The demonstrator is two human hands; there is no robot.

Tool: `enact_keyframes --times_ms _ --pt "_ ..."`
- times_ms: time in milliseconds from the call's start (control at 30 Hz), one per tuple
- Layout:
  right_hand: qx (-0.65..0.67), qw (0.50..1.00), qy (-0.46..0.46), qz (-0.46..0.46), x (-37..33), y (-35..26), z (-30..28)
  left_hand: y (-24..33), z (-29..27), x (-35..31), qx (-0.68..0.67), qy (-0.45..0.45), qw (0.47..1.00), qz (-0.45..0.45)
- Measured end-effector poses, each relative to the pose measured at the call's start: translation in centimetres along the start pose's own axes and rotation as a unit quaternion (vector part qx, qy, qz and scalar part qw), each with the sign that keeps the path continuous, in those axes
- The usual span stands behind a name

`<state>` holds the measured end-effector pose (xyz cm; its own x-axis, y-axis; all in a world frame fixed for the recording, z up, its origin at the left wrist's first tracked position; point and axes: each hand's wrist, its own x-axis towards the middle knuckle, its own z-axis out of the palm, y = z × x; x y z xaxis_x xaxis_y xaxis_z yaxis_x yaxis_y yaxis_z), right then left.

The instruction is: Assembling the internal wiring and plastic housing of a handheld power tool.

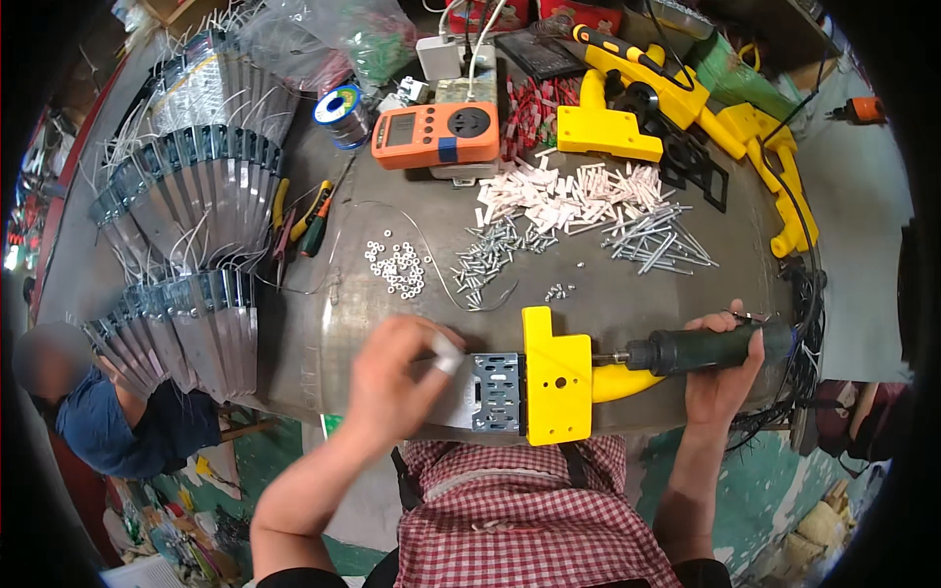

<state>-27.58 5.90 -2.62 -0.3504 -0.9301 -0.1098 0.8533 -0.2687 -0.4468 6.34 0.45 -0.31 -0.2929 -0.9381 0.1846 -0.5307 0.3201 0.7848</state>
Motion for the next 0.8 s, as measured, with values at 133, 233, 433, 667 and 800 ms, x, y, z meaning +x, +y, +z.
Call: enact_keyframes --times_ms 133,233,433,667,800 --pt "-0.006 1.000 0.008 -0.005 -0.1 -0.2 0.1 1.2 2.9 -0.3 -0.028 -0.009 0.999 0.033" --pt "0.006 1.000 0.003 -0.005 -0.1 -0.1 -0.1 1.3 3.3 -0.3 -0.013 -0.013 1.000 0.024" --pt "0.041 0.999 -0.018 -0.004 -0.1 -0.2 -0.3 1.6 3.4 -0.1 -0.023 -0.017 1.000 0.001" --pt "0.032 0.999 -0.032 -0.007 0.0 -0.2 -0.1 1.4 3.7 0.0 -0.013 -0.007 1.000 0.026" --pt "0.013 1.000 -0.012 -0.015 0.0 -0.1 0.5 1.3 3.7 -0.1 -0.046 -0.014 0.998 0.038"
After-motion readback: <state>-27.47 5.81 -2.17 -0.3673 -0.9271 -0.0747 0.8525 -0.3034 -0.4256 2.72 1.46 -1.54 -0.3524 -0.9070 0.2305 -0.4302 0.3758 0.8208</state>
